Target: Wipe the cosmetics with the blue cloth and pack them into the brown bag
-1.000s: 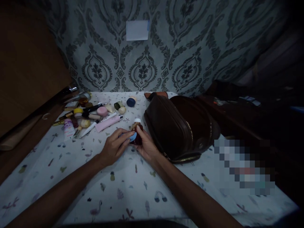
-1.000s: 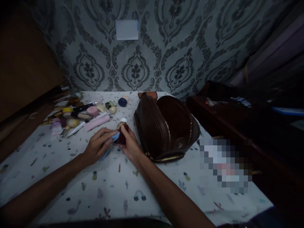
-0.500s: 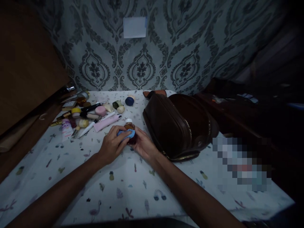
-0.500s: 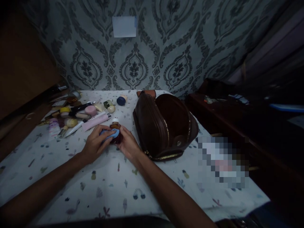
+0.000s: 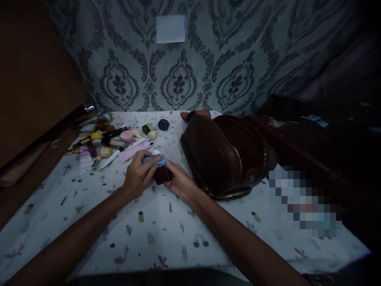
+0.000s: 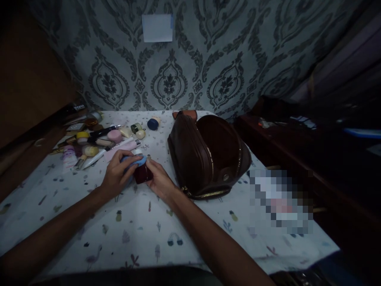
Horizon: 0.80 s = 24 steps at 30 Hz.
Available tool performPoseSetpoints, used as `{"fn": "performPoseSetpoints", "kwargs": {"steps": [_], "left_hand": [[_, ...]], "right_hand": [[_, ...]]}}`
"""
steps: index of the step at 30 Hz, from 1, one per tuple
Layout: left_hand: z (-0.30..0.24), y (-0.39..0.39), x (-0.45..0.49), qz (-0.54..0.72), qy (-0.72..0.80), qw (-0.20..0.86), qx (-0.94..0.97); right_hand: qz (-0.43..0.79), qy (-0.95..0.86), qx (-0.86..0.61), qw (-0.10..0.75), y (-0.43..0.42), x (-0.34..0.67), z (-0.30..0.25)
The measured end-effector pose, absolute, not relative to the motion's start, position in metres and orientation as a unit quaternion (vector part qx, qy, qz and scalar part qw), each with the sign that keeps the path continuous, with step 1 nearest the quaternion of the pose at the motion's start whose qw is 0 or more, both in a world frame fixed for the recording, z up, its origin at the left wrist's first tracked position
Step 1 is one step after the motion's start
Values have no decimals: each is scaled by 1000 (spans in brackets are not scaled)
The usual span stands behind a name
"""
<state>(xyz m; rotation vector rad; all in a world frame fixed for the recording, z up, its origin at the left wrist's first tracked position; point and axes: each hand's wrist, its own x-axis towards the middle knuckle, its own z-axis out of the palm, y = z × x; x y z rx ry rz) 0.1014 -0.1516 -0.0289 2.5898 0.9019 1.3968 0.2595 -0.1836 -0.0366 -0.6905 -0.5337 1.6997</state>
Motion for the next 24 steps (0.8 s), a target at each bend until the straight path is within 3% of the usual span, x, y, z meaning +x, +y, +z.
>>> {"fn": "performPoseSetpoints", "kwargs": {"steps": [11, 20, 24], "left_hand": [[-26, -164, 107, 399, 171, -31, 900], [-32, -145, 100, 460, 269, 11, 846], [-35, -147, 102, 456, 267, 43, 848]], "right_hand": [[761, -112, -255, 586, -178, 268, -27], [799, -111, -221, 549, -180, 269, -29], [786, -86, -224, 570, -179, 270, -27]]}}
